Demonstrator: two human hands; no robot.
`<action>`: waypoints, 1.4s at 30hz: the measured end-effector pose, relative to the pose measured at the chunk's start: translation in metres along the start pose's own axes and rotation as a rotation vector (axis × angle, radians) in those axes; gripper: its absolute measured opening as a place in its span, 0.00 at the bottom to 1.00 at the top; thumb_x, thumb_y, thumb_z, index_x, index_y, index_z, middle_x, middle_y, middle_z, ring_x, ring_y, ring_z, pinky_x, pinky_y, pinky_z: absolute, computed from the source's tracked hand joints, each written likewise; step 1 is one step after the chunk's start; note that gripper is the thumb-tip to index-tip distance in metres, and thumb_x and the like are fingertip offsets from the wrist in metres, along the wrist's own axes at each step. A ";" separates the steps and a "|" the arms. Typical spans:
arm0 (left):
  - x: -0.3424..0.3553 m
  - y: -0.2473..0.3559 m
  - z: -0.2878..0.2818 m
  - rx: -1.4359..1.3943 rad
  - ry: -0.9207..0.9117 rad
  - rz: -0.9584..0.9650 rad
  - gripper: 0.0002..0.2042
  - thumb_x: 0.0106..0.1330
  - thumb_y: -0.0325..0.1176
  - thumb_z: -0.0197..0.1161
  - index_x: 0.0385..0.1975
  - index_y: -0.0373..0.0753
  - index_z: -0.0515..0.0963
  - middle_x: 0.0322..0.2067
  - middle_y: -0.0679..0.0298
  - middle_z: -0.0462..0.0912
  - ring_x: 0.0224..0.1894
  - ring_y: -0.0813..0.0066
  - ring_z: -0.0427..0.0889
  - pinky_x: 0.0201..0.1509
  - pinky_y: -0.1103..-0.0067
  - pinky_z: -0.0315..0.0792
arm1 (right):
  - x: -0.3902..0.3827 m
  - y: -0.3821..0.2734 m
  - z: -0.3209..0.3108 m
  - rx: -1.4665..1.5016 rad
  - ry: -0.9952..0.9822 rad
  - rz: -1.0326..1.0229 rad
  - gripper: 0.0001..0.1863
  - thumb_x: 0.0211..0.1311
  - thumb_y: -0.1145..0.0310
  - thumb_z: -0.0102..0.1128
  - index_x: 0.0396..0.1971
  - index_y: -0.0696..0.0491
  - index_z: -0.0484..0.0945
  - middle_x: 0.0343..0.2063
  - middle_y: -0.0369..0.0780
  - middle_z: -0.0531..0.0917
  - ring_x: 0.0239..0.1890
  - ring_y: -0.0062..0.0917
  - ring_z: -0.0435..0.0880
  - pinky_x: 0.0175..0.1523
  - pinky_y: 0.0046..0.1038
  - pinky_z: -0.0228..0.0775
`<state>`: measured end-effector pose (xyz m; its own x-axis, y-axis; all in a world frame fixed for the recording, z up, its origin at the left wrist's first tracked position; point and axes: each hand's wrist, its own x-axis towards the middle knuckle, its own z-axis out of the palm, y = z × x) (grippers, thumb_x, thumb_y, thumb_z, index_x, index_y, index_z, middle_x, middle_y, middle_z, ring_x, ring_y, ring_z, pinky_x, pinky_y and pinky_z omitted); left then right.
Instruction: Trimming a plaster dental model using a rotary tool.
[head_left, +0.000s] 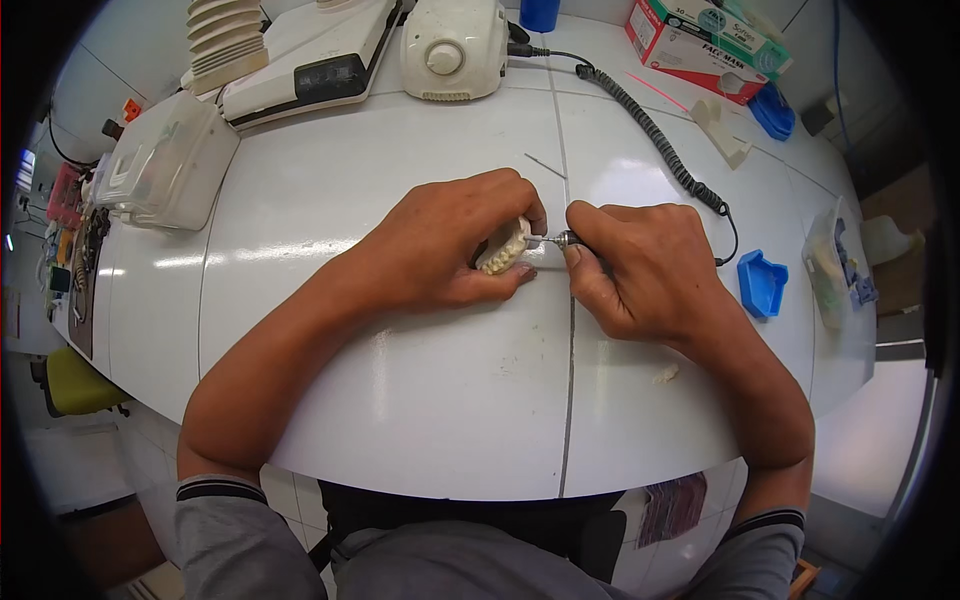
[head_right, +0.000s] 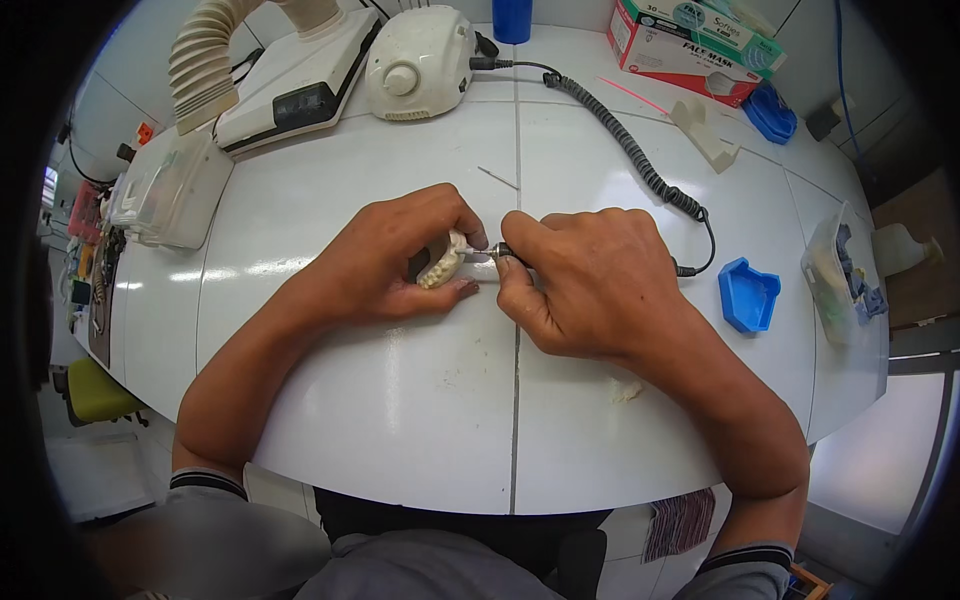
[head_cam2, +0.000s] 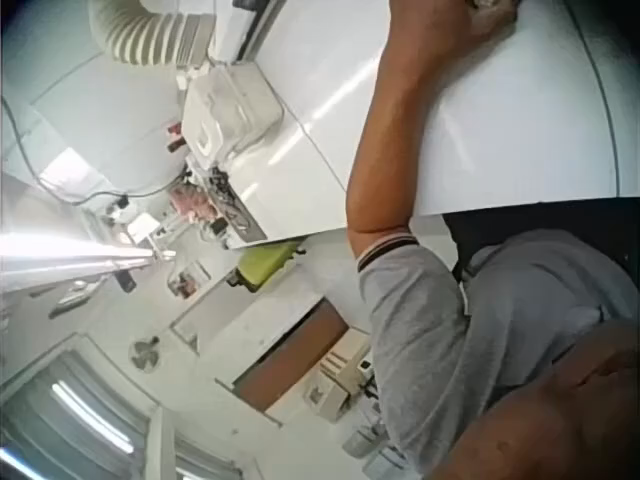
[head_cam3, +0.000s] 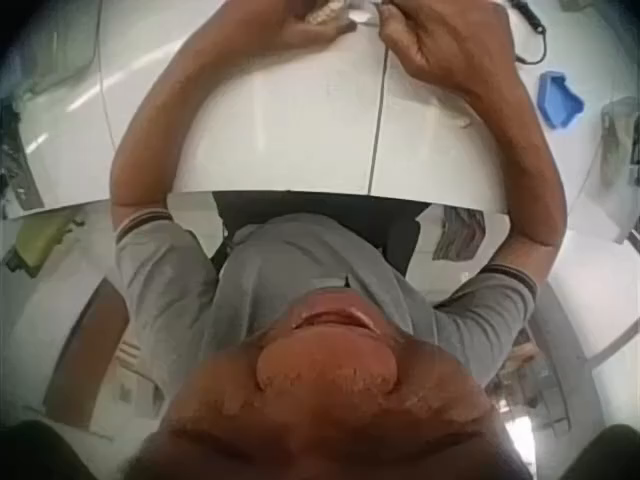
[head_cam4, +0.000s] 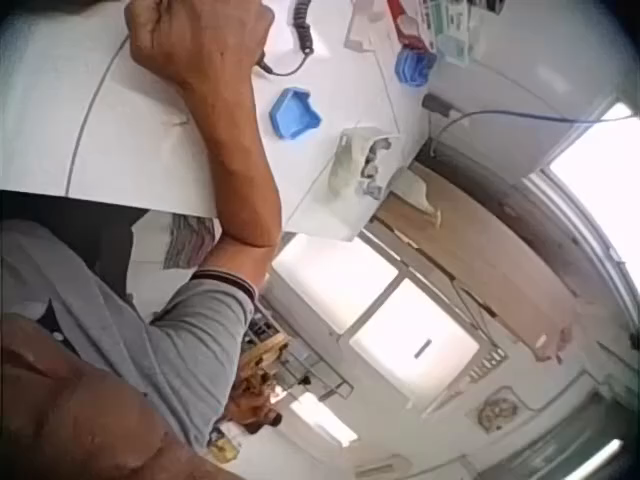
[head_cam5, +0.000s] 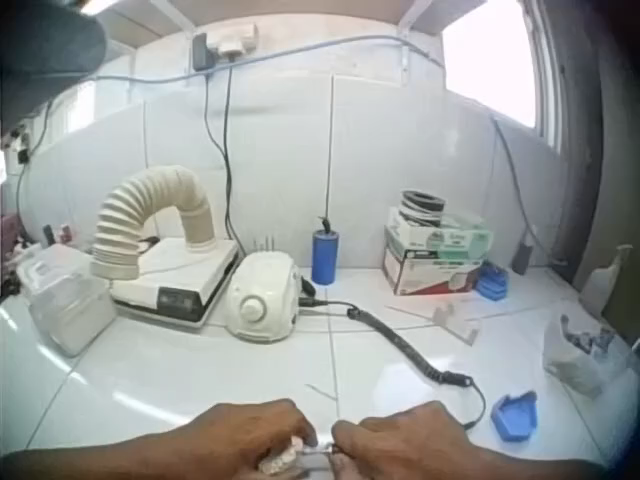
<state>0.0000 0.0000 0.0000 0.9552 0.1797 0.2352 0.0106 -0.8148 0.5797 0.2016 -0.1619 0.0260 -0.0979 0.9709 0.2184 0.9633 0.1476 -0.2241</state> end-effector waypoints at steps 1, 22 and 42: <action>0.000 -0.001 0.001 0.006 0.002 0.002 0.19 0.61 0.35 0.79 0.49 0.42 0.80 0.44 0.62 0.83 0.43 0.62 0.87 0.46 0.68 0.83 | 0.000 0.000 0.001 0.002 0.007 -0.001 0.12 0.66 0.59 0.60 0.29 0.52 0.79 0.17 0.43 0.82 0.17 0.42 0.80 0.26 0.46 0.68; 0.001 0.002 -0.002 0.006 -0.017 -0.009 0.19 0.62 0.35 0.79 0.49 0.42 0.80 0.43 0.61 0.83 0.42 0.62 0.87 0.45 0.67 0.81 | 0.001 -0.002 -0.004 0.005 -0.033 0.030 0.12 0.66 0.59 0.59 0.30 0.52 0.79 0.17 0.42 0.82 0.16 0.42 0.79 0.25 0.46 0.68; 0.001 0.006 -0.003 0.019 -0.033 -0.016 0.19 0.63 0.39 0.79 0.50 0.43 0.79 0.43 0.61 0.82 0.41 0.61 0.86 0.42 0.67 0.80 | -0.001 -0.004 -0.004 -0.013 -0.003 0.015 0.12 0.69 0.58 0.59 0.31 0.52 0.79 0.16 0.41 0.83 0.16 0.41 0.81 0.25 0.44 0.72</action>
<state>-0.0001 -0.0034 0.0056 0.9641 0.1749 0.1999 0.0314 -0.8224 0.5681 0.1988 -0.1643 0.0299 -0.0840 0.9736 0.2121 0.9679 0.1303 -0.2148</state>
